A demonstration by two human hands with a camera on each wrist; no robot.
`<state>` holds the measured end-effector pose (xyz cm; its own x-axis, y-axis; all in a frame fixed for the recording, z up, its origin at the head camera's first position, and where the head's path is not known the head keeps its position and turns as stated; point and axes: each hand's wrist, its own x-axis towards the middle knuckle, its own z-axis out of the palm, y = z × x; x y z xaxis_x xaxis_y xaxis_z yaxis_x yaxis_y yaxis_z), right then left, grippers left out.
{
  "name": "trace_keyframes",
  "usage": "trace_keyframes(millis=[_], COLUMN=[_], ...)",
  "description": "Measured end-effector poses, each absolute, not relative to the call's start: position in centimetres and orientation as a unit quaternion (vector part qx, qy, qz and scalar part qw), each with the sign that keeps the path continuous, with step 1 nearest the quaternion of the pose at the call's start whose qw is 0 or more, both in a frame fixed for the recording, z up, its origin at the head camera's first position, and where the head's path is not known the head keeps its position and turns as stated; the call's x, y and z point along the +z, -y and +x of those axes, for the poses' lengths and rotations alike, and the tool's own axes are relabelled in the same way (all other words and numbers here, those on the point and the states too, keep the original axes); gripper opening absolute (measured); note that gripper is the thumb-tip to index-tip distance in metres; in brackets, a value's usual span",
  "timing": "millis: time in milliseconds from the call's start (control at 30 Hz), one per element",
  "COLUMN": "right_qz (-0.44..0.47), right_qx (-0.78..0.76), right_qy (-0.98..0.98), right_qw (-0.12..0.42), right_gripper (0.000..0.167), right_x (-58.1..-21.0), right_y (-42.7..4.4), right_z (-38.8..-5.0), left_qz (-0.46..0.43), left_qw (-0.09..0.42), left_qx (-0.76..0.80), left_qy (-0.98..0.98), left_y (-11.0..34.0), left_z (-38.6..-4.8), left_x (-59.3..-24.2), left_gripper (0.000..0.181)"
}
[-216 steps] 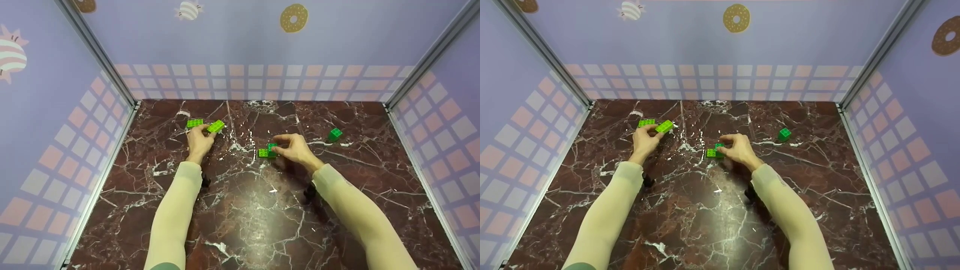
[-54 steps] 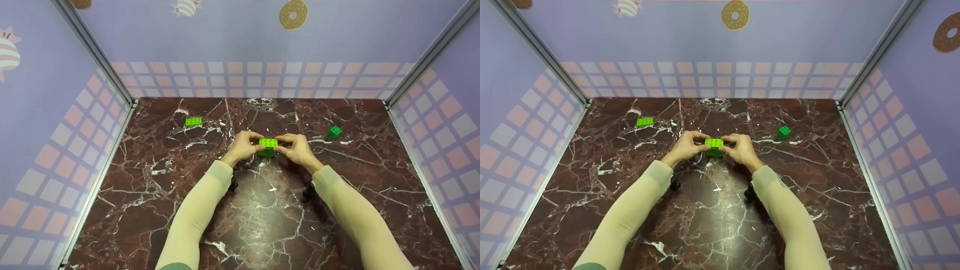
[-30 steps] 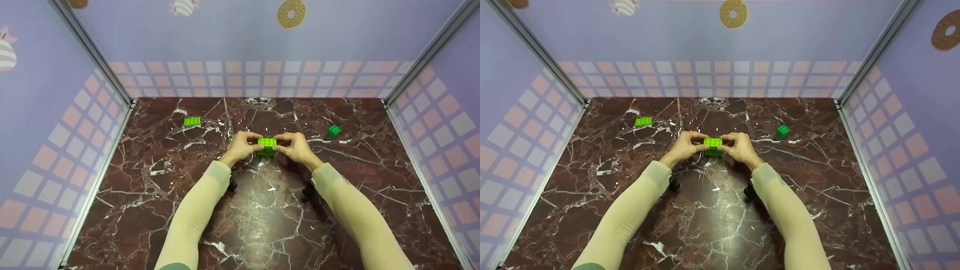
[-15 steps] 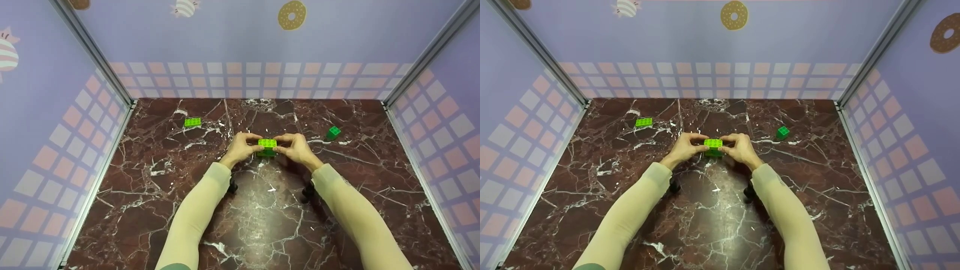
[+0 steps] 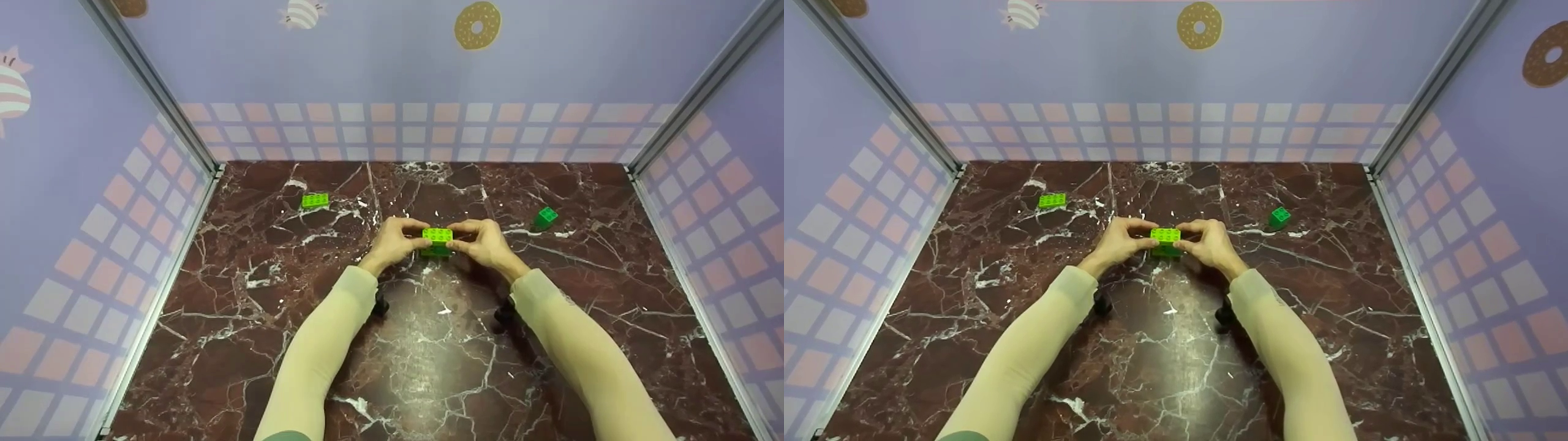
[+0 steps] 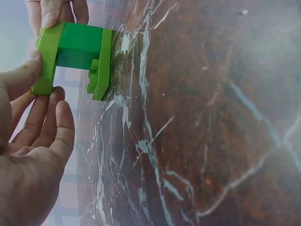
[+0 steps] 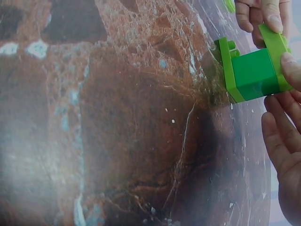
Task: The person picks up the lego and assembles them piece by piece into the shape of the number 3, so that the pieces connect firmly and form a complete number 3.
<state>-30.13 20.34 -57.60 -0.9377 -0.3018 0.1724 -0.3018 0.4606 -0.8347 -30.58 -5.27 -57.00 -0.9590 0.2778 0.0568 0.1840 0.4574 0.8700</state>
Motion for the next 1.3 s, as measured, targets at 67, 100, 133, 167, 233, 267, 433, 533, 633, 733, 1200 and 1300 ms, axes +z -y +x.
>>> trace_keyframes(millis=[67, 100, 133, 167, 233, 267, 433, 533, 633, 733, 1200, 1300], right_qz=[-0.180, -0.182, -0.184, -0.186, -0.187, -0.187, -0.186, -0.183, -0.178, -0.174, -0.139, -0.134], right_qx=[-0.487, -0.486, -0.486, -0.485, -0.486, -0.486, -0.483, -0.482, -0.487, -0.488, -0.494, -0.490], right_qy=[-0.855, -0.855, -0.855, -0.855, -0.854, -0.854, -0.856, -0.856, -0.855, -0.855, -0.857, -0.861], right_qw=[0.000, 0.001, 0.002, 0.004, 0.007, 0.009, 0.014, 0.019, 0.026, 0.033, 0.043, 0.033], right_gripper=[0.036, 0.036, 0.036, 0.036, 0.035, 0.035, 0.034, 0.035, 0.036, 0.037, 0.047, 0.046], right_x=[-57.5, -57.5, -57.5, -57.5, -57.4, -57.4, -57.1, -57.0, -56.9, -56.8, -56.2, -56.1], right_y=[-20.4, -20.4, -20.4, -20.4, -20.5, -20.5, -20.5, -20.5, -20.6, -20.8, -23.5, -24.1], right_z=[-30.2, -30.2, -30.3, -30.3, -30.3, -30.4, -30.3, -30.3, -30.3, -30.2, -29.7, -29.5], left_qz=[0.133, 0.132, 0.131, 0.130, 0.129, 0.128, 0.133, 0.131, 0.127, 0.128, 0.128, 0.124], left_qw=[0.050, 0.052, 0.053, 0.055, 0.056, 0.056, 0.057, 0.058, 0.059, 0.059, 0.056, 0.057], left_qx=[0.506, 0.507, 0.506, 0.504, 0.498, 0.494, 0.491, 0.490, 0.487, 0.485, 0.479, 0.478], left_qy=[-0.851, -0.850, -0.851, -0.852, -0.856, -0.858, -0.859, -0.860, -0.862, -0.863, -0.867, -0.867], left_y=[5.3, 5.3, 5.3, 5.3, 5.3, 5.3, 5.2, 5.2, 5.1, 5.1, 5.1, 5.1], left_z=[-30.6, -30.6, -30.6, -30.6, -30.6, -30.7, -30.8, -30.8, -30.8, -30.7, -30.4, -30.4], left_x=[-56.9, -56.9, -56.8, -56.8, -56.7, -56.7, -56.6, -56.6, -56.5, -56.4, -56.3, -56.2], left_gripper=[0.038, 0.038, 0.038, 0.038, 0.039, 0.039, 0.039, 0.038, 0.037, 0.037, 0.040, 0.040])
